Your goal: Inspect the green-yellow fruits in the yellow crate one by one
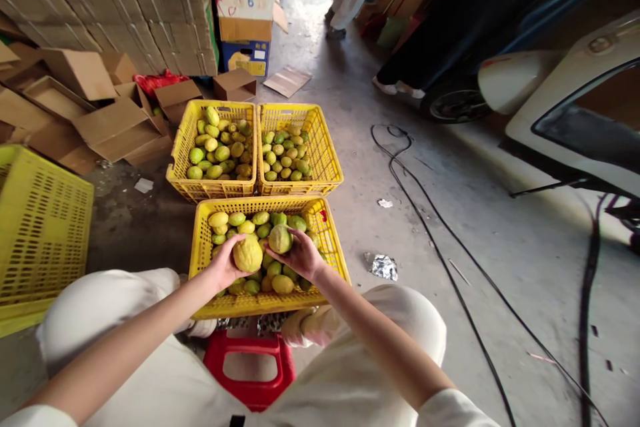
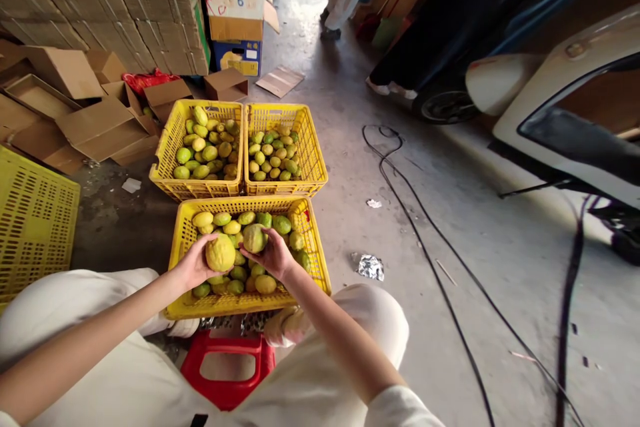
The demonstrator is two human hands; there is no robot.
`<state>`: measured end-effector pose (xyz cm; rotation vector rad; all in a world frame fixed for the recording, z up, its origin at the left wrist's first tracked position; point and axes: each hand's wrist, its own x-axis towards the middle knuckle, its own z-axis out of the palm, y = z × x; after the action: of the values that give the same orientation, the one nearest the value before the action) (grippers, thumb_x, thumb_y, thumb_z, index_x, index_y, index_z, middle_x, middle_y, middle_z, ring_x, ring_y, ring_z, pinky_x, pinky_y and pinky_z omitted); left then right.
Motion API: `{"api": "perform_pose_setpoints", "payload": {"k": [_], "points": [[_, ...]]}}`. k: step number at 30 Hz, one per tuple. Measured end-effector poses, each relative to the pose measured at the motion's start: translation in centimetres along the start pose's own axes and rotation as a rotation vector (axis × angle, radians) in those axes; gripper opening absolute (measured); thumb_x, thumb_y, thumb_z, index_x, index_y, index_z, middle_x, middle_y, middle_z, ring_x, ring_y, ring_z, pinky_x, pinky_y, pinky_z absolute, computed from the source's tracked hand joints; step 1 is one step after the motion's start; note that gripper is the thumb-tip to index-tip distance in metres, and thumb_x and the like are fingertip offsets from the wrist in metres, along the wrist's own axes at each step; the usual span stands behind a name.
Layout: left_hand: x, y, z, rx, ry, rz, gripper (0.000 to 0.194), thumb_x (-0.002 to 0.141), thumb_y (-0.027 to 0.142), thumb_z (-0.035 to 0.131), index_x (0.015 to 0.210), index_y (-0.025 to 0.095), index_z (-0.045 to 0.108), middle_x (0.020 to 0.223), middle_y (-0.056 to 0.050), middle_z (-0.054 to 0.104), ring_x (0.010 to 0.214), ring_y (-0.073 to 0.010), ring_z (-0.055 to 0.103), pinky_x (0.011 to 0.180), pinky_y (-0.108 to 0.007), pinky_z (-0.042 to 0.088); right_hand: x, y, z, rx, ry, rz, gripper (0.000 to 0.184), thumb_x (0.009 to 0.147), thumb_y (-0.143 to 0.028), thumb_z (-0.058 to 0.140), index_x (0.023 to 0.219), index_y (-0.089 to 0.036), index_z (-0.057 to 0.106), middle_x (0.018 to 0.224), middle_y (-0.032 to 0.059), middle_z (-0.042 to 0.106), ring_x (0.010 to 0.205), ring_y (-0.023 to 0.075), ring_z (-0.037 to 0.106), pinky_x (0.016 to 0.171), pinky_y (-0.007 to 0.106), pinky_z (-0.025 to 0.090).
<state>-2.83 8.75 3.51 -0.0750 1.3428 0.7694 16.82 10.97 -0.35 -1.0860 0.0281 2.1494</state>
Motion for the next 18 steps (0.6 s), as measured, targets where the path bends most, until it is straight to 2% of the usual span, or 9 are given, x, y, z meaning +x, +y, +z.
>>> {"api": "perform_pose_setpoints", "payload": {"k": [2,5,9,11,14,16,18], "points": [[0.1,-0.1,0.0,0.003,-0.001,0.018,0.020,0.094,0.031,0.068,0.110,0.019,0.064,0.092,-0.006,0.070,0.081,-0.0214,0.073,0.080,-0.042,0.066,-0.2,0.1,0.3,-0.028,0.051,-0.006,0.020,0.093,-0.025,0.063,0.112,-0.019,0.060,0.101,0.0062,0.076,0.090,0.0212,0.077,0.083,0.039,0.068],[0.2,0.0,0.0,-0.012,0.017,0.044,0.026,0.091,0.029,0.075,0.113,0.020,0.065,0.092,-0.006,0.071,0.083,-0.0212,0.074,0.078,-0.037,0.067,-0.4,0.3,0.5,-0.059,0.072,-0.064,0.026,0.087,-0.018,0.074,0.109,-0.023,0.061,0.098,0.0006,0.075,0.083,0.0166,0.075,0.081,0.035,0.069],[0.3,0.2,0.0,-0.044,0.040,0.053,0.034,0.086,0.025,0.080,0.117,0.023,0.066,0.090,-0.006,0.071,0.086,-0.0229,0.075,0.080,-0.039,0.067,-0.2,0.2,0.1,-0.088,0.046,-0.125,0.029,0.083,-0.017,0.079,0.107,-0.022,0.062,0.101,0.0015,0.074,0.084,0.0167,0.075,0.075,0.029,0.067],[0.3,0.2,0.0,-0.076,0.051,0.058,0.035,0.085,0.024,0.080,0.118,0.023,0.066,0.091,-0.007,0.071,0.089,-0.0235,0.075,0.083,-0.039,0.067,0.0,0.0,-0.1,-0.080,0.023,-0.135,0.025,0.087,-0.024,0.077,0.108,-0.021,0.063,0.102,0.0045,0.075,0.091,0.0194,0.076,0.079,0.032,0.067],[0.3,0.3,0.0,-0.114,0.056,0.037,0.031,0.088,0.026,0.076,0.116,0.021,0.066,0.097,-0.009,0.071,0.095,-0.0251,0.074,0.083,-0.040,0.067,0.1,-0.5,-0.2,-0.026,-0.065,-0.138,0.021,0.092,-0.035,0.068,0.108,-0.021,0.063,0.104,0.0078,0.077,0.108,0.0266,0.075,0.090,0.045,0.066],[0.3,0.4,0.0,-0.105,0.053,0.019,0.024,0.091,0.030,0.072,0.112,0.019,0.065,0.103,-0.010,0.070,0.099,-0.0257,0.073,0.083,-0.040,0.067,0.2,-0.7,-0.2,-0.002,-0.123,-0.142,0.021,0.090,-0.036,0.063,0.106,-0.022,0.063,0.105,0.0087,0.077,0.116,0.0299,0.072,0.095,0.052,0.064],[0.3,0.4,0.0,-0.091,0.061,-0.002,0.021,0.094,0.033,0.069,0.109,0.018,0.064,0.108,-0.011,0.070,0.103,-0.0262,0.073,0.082,-0.040,0.067,0.2,-0.7,-0.2,-0.013,-0.144,-0.147,0.021,0.087,-0.033,0.064,0.105,-0.022,0.062,0.106,0.0082,0.078,0.119,0.0303,0.071,0.096,0.052,0.063]]}}
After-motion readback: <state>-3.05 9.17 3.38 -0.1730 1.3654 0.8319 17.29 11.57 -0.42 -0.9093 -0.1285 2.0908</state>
